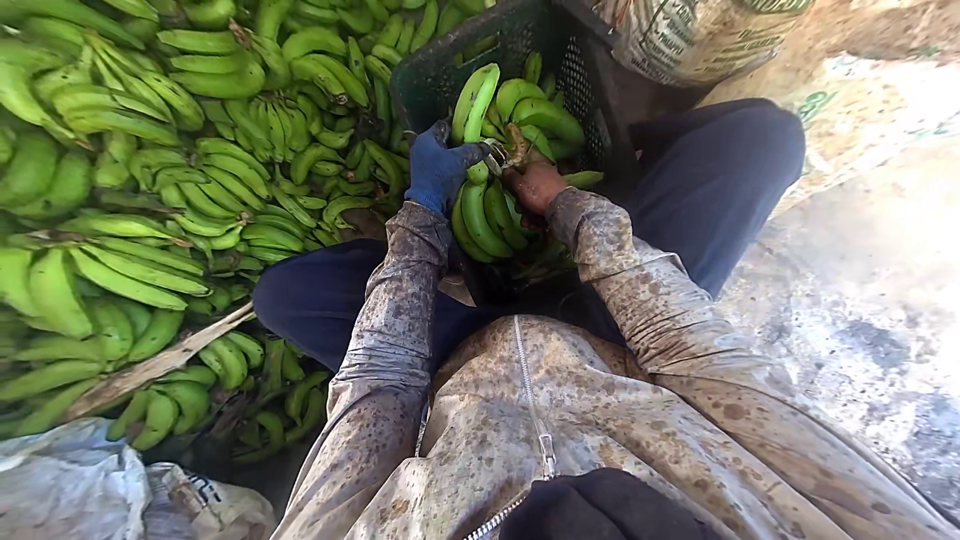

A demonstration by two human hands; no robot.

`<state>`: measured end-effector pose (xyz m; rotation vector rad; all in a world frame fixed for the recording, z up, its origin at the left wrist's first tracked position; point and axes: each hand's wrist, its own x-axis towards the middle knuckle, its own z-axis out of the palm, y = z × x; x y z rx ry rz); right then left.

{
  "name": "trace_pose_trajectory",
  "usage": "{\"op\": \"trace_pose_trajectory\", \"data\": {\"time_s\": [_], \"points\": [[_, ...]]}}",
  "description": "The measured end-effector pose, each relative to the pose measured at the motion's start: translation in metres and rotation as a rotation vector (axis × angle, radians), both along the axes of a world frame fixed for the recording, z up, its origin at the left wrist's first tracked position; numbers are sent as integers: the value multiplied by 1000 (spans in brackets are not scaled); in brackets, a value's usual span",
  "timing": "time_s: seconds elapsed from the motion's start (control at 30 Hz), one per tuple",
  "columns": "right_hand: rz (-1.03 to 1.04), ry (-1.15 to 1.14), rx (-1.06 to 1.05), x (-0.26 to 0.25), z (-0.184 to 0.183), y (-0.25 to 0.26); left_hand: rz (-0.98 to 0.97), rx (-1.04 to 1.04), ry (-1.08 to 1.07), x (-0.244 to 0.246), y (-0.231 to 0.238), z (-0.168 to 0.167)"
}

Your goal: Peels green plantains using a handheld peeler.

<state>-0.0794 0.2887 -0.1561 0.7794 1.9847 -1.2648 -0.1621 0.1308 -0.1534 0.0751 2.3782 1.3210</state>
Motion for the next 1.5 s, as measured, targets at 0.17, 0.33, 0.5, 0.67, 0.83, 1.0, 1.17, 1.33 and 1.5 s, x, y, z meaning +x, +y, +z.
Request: {"op": "trace_pose_trajectory", "data": {"time_s": [0.17, 0.33, 0.5, 0.67, 0.83, 1.0, 1.17, 1.33, 1.5], "points": [[101, 15, 6, -2, 0, 4, -11, -17, -2, 0, 1, 1], [286, -39, 45, 2, 3, 9, 163, 166, 13, 20, -9, 0], [316, 72, 91, 16, 12, 11, 392, 919, 173, 55, -43, 16], [210, 592, 99, 48, 24, 21, 217, 1209, 80, 53, -72, 49], [332, 839, -37, 59, 43, 38, 265, 1028, -139, 62, -50, 54], [318, 754, -26, 69, 24, 43, 266, 953, -337, 70, -27, 39], [426, 1002, -128, 78, 17, 24, 366, 761, -179, 67, -21, 32], [496, 961, 130, 48, 20, 24, 209, 578, -125, 84, -13, 44], [93, 712, 453, 20, 38, 64, 228, 744, -347, 114, -39, 47]]}}
